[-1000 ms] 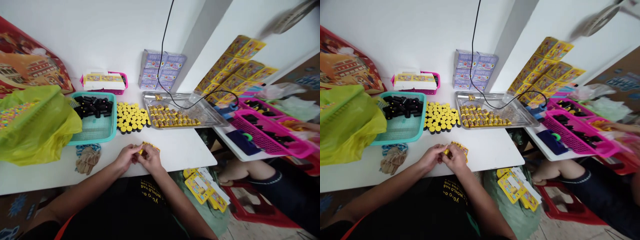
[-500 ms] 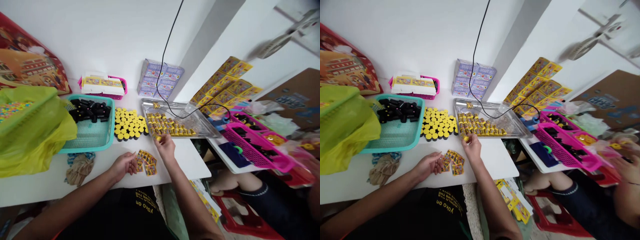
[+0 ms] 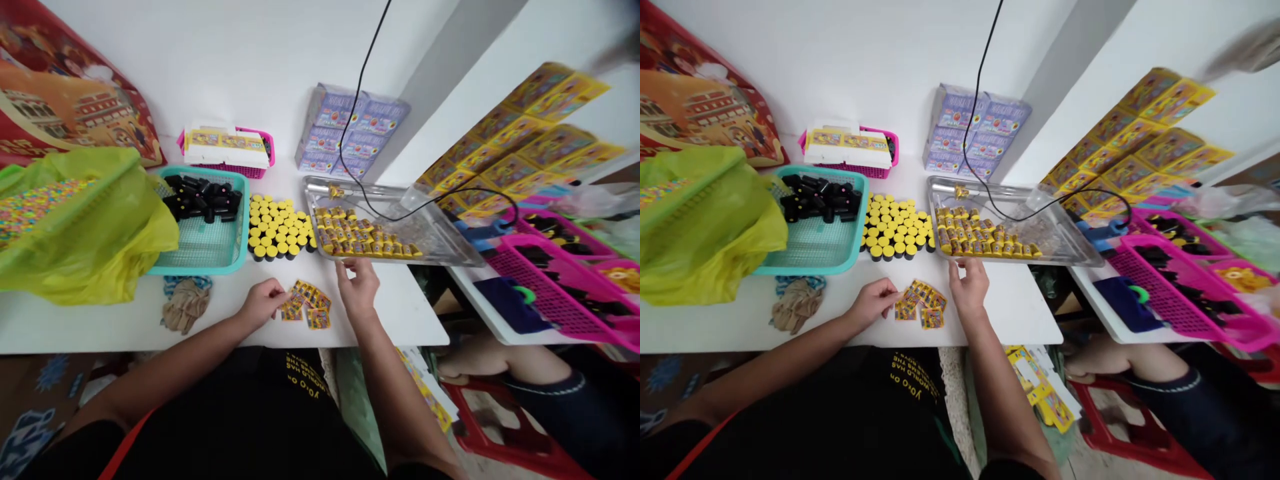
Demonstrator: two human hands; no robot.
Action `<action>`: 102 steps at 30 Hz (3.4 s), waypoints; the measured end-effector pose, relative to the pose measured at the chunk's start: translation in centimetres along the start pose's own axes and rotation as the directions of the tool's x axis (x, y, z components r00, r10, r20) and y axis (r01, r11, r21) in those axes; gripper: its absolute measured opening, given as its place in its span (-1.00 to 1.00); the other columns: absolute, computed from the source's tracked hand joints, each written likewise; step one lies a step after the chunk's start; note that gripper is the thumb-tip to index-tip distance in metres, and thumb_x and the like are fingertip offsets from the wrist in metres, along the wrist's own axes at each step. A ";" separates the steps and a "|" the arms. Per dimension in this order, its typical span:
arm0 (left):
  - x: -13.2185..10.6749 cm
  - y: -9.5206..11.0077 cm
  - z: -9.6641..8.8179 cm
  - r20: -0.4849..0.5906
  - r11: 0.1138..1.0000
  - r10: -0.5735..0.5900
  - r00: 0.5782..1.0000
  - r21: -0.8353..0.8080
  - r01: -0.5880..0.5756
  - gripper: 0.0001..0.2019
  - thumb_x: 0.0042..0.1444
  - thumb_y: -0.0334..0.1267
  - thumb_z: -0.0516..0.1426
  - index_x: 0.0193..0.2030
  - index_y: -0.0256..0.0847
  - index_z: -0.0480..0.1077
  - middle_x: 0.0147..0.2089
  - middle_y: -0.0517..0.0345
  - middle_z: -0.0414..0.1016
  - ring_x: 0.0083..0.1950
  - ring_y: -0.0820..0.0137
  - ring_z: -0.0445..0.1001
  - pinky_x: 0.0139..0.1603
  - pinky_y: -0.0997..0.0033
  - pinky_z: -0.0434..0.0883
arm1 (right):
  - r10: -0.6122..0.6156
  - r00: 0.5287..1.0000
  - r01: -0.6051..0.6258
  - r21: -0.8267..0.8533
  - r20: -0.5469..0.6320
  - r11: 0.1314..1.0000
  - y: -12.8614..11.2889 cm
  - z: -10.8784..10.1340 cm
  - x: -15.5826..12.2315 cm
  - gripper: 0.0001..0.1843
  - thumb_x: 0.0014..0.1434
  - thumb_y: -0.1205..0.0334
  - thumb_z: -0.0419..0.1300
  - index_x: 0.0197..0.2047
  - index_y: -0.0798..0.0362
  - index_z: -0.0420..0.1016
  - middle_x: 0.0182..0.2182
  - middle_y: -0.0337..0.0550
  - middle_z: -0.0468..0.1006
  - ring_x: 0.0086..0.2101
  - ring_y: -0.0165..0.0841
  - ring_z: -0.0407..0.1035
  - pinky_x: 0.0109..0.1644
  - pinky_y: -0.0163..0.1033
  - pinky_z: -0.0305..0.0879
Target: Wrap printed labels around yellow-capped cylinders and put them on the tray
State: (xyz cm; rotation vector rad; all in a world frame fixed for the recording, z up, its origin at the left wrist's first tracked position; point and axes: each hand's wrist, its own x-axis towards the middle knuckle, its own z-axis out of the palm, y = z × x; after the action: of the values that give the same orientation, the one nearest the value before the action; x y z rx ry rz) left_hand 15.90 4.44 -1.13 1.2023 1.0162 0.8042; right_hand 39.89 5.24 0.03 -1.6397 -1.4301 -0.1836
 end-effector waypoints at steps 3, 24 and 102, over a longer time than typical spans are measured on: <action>0.2 -0.2 -0.1 -0.048 0.954 0.183 0.982 0.251 -0.165 -0.71 -0.09 -0.15 0.32 -0.55 -0.20 0.30 -0.57 0.28 0.28 -0.50 0.49 0.20 -0.47 0.49 0.12 | 0.115 0.993 -0.118 0.084 0.040 0.989 -1.1 -1.4 -2.4 -0.73 0.20 0.01 0.18 -0.39 0.03 0.42 -0.43 -0.20 0.47 -0.40 -0.34 0.40 -0.27 -0.20 0.39; -8.4 0.6 -13.4 -0.259 0.253 0.295 0.920 0.949 0.187 -0.62 0.26 -0.17 -0.01 0.12 -0.29 0.41 0.08 -0.29 0.49 0.01 0.03 0.48 -0.13 0.23 0.34 | 0.250 0.958 -0.279 0.252 0.141 0.927 -4.6 -2.0 -7.2 -0.70 0.15 -0.02 0.24 -0.43 0.04 0.47 -0.50 -0.23 0.49 -0.48 -0.38 0.38 -0.40 -0.25 0.37; 1.8 1.3 -2.3 0.154 0.913 0.305 0.940 0.232 -0.335 -0.74 0.08 -0.09 0.21 -0.42 -0.27 0.45 -0.47 0.19 0.36 -0.52 0.49 0.39 -0.58 0.53 0.30 | 0.028 0.683 -0.523 0.462 0.729 0.716 -7.9 -1.3 -1.7 -0.68 -0.02 0.03 0.35 -0.24 0.02 0.48 -0.56 -0.36 0.43 -0.59 -0.50 0.22 -0.52 -0.36 0.14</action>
State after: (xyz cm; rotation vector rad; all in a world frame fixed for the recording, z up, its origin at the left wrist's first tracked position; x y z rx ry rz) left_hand 14.45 7.18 -0.38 1.6495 0.8553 0.8637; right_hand 33.23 2.38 3.84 -1.3333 -1.4545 1.1303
